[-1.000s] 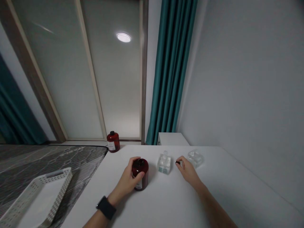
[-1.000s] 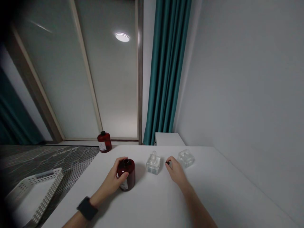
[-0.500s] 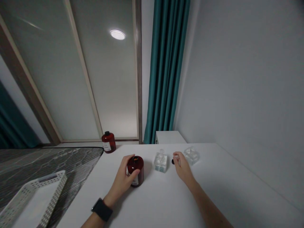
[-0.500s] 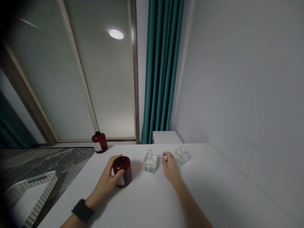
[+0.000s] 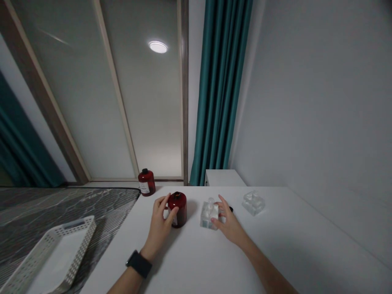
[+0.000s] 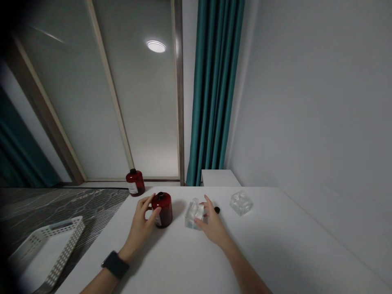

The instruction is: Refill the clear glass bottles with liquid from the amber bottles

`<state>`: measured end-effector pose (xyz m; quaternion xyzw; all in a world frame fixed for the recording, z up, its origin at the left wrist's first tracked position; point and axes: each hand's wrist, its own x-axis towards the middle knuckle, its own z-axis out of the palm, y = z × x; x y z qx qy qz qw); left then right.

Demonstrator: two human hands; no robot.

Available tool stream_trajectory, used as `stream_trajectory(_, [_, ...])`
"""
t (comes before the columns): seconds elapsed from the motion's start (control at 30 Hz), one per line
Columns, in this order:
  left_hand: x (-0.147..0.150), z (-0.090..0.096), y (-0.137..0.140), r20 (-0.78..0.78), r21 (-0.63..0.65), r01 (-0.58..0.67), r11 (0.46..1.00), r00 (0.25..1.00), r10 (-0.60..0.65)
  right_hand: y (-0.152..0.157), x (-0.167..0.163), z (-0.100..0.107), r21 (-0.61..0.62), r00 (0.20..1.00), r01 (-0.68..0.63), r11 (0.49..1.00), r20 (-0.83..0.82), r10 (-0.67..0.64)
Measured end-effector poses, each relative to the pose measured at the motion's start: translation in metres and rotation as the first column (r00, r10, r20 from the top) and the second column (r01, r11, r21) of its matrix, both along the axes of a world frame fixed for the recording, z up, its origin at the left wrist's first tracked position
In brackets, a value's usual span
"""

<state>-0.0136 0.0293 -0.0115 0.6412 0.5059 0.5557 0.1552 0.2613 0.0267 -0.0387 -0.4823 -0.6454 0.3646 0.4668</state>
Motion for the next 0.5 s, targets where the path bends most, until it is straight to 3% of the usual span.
stream_trajectory(0.2, [0.002,0.001,-0.001,-0.048,0.072,-0.118,0.990,0.991,0.121,-0.019,-0.010,0.010,-0.128,0.970,-0.239,0.962,-0.073,0.232])
stream_trajectory(0.33, [0.004,0.007,-0.016,-0.108,0.330,-0.168,0.929,0.971,0.214,-0.024,-0.016,0.010,-0.189,0.909,-0.414,0.890,-0.138,0.394])
stream_trajectory(0.4, [0.008,0.010,-0.029,-0.170,0.417,-0.038,0.908,0.978,0.119,-0.024,-0.017,0.011,-0.190,0.864,-0.498,0.846,-0.189,0.467])
stream_trajectory(0.5, [0.020,0.010,-0.047,-0.235,0.275,0.244,0.930,0.955,-0.181,-0.025,-0.018,0.014,-0.147,0.795,-0.592,0.792,-0.266,0.545])
